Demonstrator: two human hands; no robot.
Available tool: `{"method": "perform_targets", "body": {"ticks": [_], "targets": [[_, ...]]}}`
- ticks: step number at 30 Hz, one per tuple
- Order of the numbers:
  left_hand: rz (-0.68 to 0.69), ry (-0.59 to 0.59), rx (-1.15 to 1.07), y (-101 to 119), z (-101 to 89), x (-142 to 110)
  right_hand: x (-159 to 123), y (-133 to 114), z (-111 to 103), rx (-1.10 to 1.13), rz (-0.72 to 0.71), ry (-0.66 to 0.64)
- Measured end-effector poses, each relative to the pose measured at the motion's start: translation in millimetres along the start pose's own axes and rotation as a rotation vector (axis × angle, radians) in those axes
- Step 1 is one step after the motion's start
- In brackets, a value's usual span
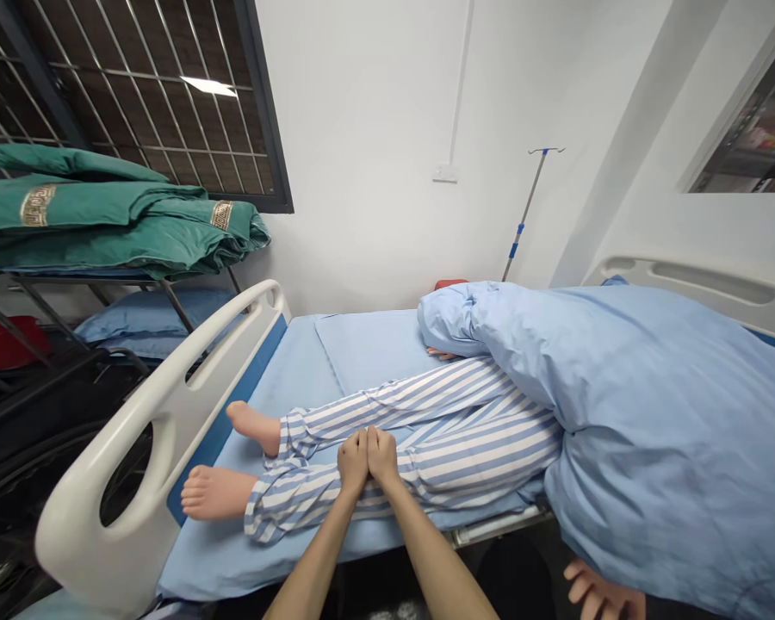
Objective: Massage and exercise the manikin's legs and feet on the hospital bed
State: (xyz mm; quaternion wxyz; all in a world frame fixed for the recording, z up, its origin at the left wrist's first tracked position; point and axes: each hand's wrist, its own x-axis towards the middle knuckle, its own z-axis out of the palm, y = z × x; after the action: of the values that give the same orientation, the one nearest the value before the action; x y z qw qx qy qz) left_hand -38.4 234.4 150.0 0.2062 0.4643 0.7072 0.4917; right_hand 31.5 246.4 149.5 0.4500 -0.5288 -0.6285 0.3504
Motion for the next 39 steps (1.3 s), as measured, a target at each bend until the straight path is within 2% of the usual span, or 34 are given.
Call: {"method": "perform_targets", "body": {"ticks": [6, 11, 14, 17, 21, 24, 29, 32, 35, 39], "targets": [[-0.066, 0.063, -0.097, 7, 7.3, 3, 1, 2, -1, 0.043, 0.029, 0.05], [-0.071, -0.009, -0.008, 11, 9.6, -3, 2, -4, -5, 0.059, 0.045, 0.054], [-0.075, -0.034, -0.008, 10, 7.9, -3, 8, -8, -10, 0.0, -0.018, 0.045], [-0.047, -0.021, -0.013, 7, 8.6, -4, 12, -1, -16, -0.025, -0.114, 0.018], [-0.005, 0.026, 0.019, 4, 11.7, -7, 8, 18, -21, -0.075, -0.126, 0.001], [0.014, -0.02, 0.014, 8, 13.7, -7, 3, 25, -20, -0.129, -0.11, 0.007], [0.068, -0.161, 0.012, 15, 22.0, -4, 8, 27, -22, 0.014, -0.045, 0.055], [0.059, -0.142, 0.047, 13, 27.8, -5, 11, 28, -22, 0.042, -0.023, 0.077], [0.055, -0.097, 0.134, 9, 29.3, -7, 14, 24, -25, -0.035, -0.022, 0.001], [0.051, -0.104, 0.194, 9, 28.2, -8, 20, 16, -38, -0.191, -0.062, -0.119]]}}
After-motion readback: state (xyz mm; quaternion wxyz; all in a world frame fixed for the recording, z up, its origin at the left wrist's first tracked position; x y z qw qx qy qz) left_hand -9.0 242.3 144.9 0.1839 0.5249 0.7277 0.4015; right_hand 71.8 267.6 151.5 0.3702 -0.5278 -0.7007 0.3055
